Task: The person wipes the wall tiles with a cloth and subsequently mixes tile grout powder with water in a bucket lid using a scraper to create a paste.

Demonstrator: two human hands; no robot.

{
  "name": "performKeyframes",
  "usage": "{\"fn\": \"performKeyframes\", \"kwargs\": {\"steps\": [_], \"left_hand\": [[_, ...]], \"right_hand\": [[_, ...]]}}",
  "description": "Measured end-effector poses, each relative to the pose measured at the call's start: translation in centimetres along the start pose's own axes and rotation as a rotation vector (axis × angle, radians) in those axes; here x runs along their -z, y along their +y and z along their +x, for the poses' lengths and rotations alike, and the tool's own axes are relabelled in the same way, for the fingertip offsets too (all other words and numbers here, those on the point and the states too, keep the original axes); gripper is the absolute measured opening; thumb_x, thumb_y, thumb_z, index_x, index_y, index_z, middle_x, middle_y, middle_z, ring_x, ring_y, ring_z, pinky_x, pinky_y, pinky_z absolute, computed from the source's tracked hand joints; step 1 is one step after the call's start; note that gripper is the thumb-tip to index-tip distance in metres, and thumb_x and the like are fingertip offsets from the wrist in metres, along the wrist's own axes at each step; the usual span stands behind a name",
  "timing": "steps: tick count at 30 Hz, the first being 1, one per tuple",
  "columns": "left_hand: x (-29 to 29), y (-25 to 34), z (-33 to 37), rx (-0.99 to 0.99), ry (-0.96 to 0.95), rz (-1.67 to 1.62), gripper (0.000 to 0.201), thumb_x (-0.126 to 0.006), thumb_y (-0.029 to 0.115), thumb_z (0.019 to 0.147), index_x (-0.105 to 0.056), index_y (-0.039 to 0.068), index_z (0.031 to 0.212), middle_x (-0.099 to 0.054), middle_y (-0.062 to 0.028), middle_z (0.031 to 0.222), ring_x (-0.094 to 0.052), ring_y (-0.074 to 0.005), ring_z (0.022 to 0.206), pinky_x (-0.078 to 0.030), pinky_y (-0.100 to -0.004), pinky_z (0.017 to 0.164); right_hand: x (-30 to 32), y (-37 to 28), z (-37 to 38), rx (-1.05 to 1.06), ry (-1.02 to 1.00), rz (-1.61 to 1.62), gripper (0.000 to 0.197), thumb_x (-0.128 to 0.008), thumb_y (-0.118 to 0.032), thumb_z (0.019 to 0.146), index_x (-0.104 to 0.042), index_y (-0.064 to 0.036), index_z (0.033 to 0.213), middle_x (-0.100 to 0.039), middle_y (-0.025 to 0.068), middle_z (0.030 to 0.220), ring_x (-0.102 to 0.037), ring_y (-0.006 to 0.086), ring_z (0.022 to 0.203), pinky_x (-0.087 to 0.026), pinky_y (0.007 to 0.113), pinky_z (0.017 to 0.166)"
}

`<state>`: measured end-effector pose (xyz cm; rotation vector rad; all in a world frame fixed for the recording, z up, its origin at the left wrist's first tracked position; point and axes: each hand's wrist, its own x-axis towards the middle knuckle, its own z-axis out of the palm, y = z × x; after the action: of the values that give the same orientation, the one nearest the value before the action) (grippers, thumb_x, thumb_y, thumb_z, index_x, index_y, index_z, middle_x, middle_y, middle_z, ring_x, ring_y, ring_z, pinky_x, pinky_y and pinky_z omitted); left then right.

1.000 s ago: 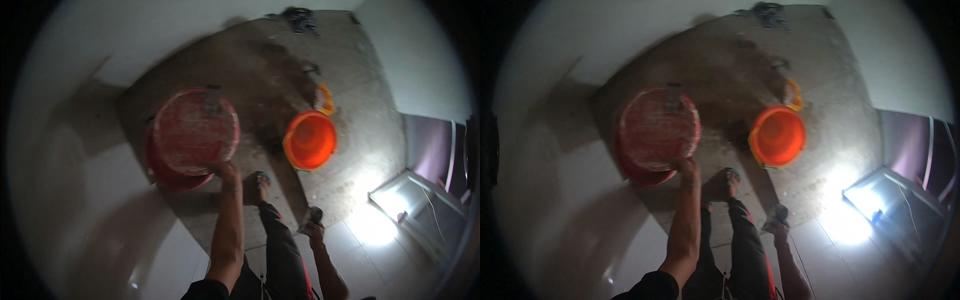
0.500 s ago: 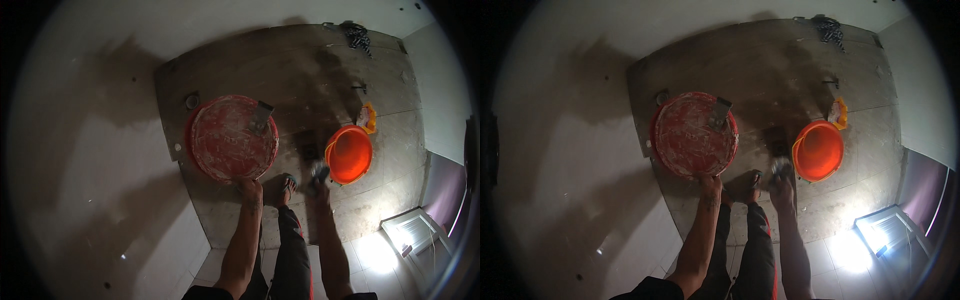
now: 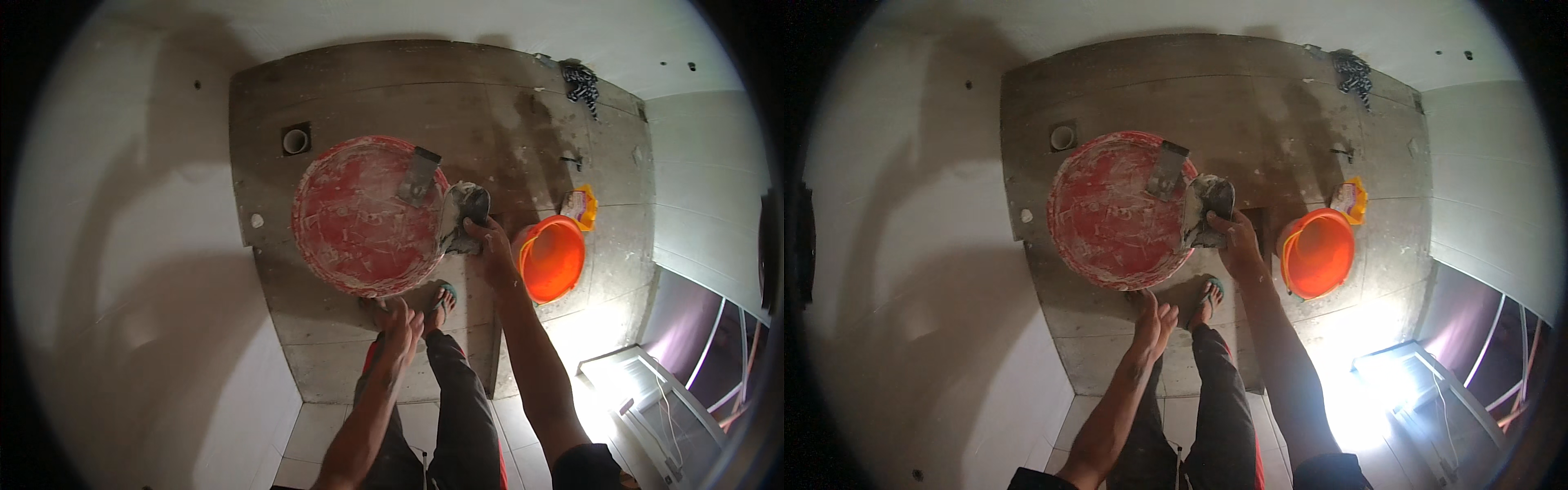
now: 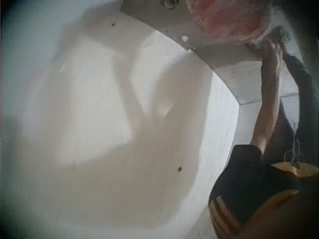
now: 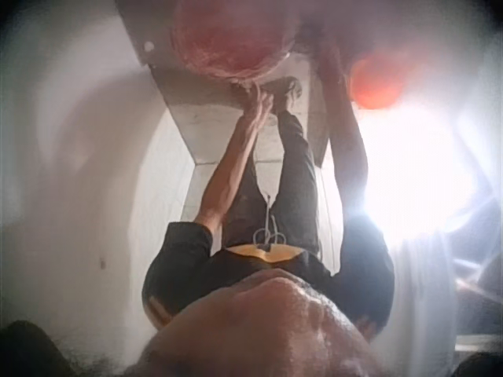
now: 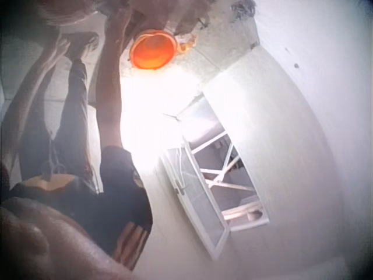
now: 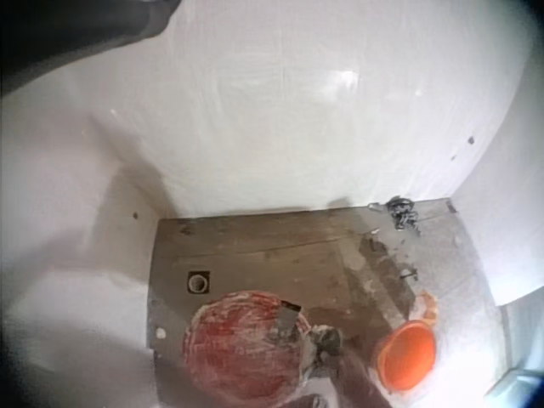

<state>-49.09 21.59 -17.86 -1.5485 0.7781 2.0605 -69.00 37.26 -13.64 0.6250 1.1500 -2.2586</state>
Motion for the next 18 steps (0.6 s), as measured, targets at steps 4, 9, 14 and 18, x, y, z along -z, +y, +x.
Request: {"fn": "performKeyframes", "kwargs": {"steps": [4, 9, 14, 18], "left_hand": [[3.6, 1.3, -4.5, 0.239, -0.271, 0.688, 0.049, -0.068, 0.034, 0.086, -0.057, 0.002, 0.122, -0.060, -0.0110, 0.118, -0.059, -0.0169, 0.104, -0.044, -0.0270, 0.088], [2.4, 3.7, -4.7, -0.060, -0.493, 1.329, 0.026, -0.071, 0.027, 0.080, -0.071, 0.002, 0.088, -0.066, -0.0103, 0.102, -0.062, -0.0194, 0.097, -0.046, -0.0305, 0.085], [0.6, 7.6, -4.1, 0.078, -0.744, 1.475, 0.047, -0.068, 0.025, 0.083, -0.056, 0.003, 0.123, -0.061, -0.0101, 0.115, -0.055, -0.0193, 0.114, -0.042, -0.0292, 0.095], [1.4, 15.6, -7.9, 0.245, -0.992, 0.867, 0.048, -0.041, 0.031, 0.098, -0.040, -0.001, 0.134, -0.056, -0.0099, 0.124, -0.050, -0.0194, 0.120, -0.035, -0.0296, 0.105]], "right_hand": [[1.3, 0.7, -1.4, 0.154, 0.049, -0.215, 0.029, -0.054, -0.014, 0.091, -0.056, -0.0006, 0.116, -0.062, 0.0074, 0.110, -0.060, 0.0146, 0.101, -0.046, 0.030, 0.090], [4.5, 2.9, -1.5, -0.023, 0.090, 0.368, 0.034, -0.054, -0.023, 0.091, -0.053, -0.0014, 0.117, -0.061, 0.0109, 0.108, -0.061, 0.0213, 0.091, -0.050, 0.034, 0.081], [8.8, 5.3, 1.7, -0.126, -0.642, 0.959, 0.040, -0.054, -0.026, 0.090, -0.048, -0.0046, 0.123, -0.058, 0.0127, 0.107, -0.060, 0.0222, 0.083, -0.052, 0.033, 0.069], [14.1, 0.1, 3.4, 0.158, -0.635, 0.626, 0.051, -0.055, -0.031, 0.090, -0.042, -0.0051, 0.132, -0.057, 0.0142, 0.107, -0.062, 0.0201, 0.085, -0.052, 0.030, 0.061]]}}
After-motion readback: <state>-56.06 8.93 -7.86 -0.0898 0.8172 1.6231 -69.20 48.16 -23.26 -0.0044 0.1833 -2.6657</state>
